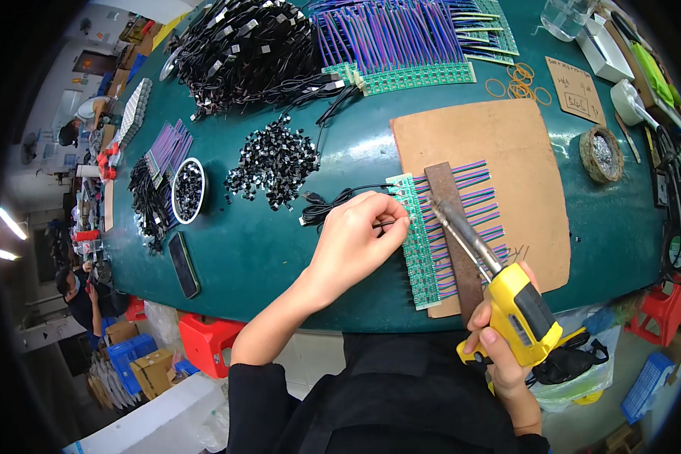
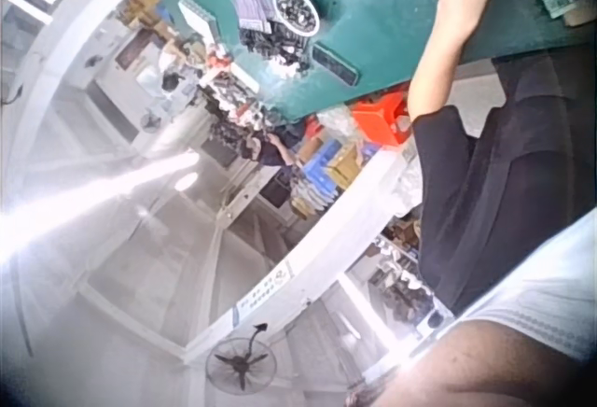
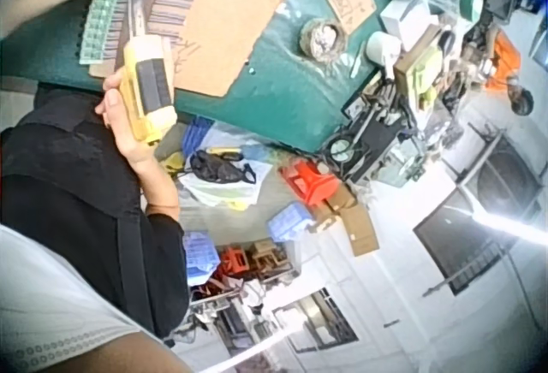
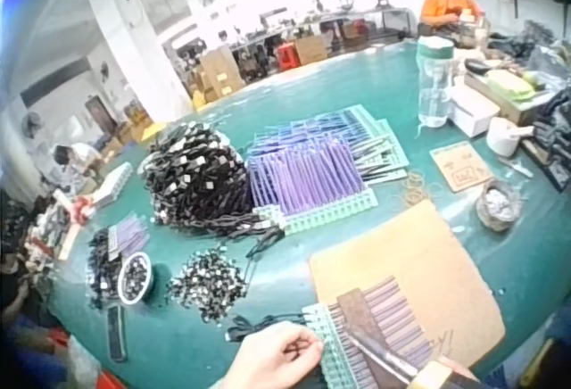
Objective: The person solders electronic components onto circuit boards using a soldering gun, then attaches and solders USB cables to the boards.
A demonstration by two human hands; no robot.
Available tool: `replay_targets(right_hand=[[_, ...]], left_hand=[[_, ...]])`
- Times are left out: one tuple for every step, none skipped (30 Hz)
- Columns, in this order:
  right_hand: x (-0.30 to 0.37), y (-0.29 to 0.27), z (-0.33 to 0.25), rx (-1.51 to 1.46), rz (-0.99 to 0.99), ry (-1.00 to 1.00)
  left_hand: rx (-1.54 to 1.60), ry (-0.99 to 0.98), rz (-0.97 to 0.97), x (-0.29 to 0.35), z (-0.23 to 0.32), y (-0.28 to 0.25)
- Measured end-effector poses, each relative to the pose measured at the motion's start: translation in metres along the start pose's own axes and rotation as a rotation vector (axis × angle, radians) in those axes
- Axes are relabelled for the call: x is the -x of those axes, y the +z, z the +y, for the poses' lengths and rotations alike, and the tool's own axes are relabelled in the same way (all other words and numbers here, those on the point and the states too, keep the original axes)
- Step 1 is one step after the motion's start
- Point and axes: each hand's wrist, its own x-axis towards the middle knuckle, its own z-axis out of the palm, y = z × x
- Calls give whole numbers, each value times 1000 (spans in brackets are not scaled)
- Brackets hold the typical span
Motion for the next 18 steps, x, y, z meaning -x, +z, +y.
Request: replay_targets(right_hand=[[2, -3, 1, -12, -26, 28], [4, -2, 1, -21, -3, 53], [6, -3, 2, -19, 1, 56], [7, -4, 4, -4, -4, 77], [7, -5, 5, 11, -10, 98], [8, -5, 6, 13, -7, 103], [7, -6, 7, 20, -5, 105], [7, -6, 8, 27, -3, 107], [6, -6, 8, 26, -4, 111], [5, -5, 8, 31, -1, 102], [5, -4, 8, 36, 1, 94], [4, -4, 8, 35, 1, 96], [3, -3, 7, 47, -3, 105], [2, -3, 7, 58, -7, 114], [2, -3, 6, 60, -5, 116], [2, -3, 5, 71, -8, 128], [2, -3, 5, 83, -11, 139], [2, -3, 5, 83, -12, 141]], left_hand=[[-48, -4, -11, -3, -1, 1], [-48, -9, -14, -5, -3, 1], [-70, -10, -13, -7, -4, 2], [-94, -12, -11, -8, -6, 2], [-92, -15, -14, -9, -8, 2], [-102, -11, -36, -10, -9, 3], [-113, -8, -57, -11, -11, 3], [-110, -12, -61, -11, -12, 4], [-81, -39, -69, -13, -12, 3], [-52, -65, -78, -13, -12, 3], [-53, -69, -78, -14, -11, 2], [-64, -92, -101, -15, -10, 0], [-75, -114, -123, -16, -9, -1], [-75, -117, -123, -17, -9, -1], [-77, -123, -129, -18, -9, -1], [-78, -130, -135, -18, -10, 0], [-76, -131, -137, -19, -11, 2], [-88, -118, -122, -19, -11, 3]])
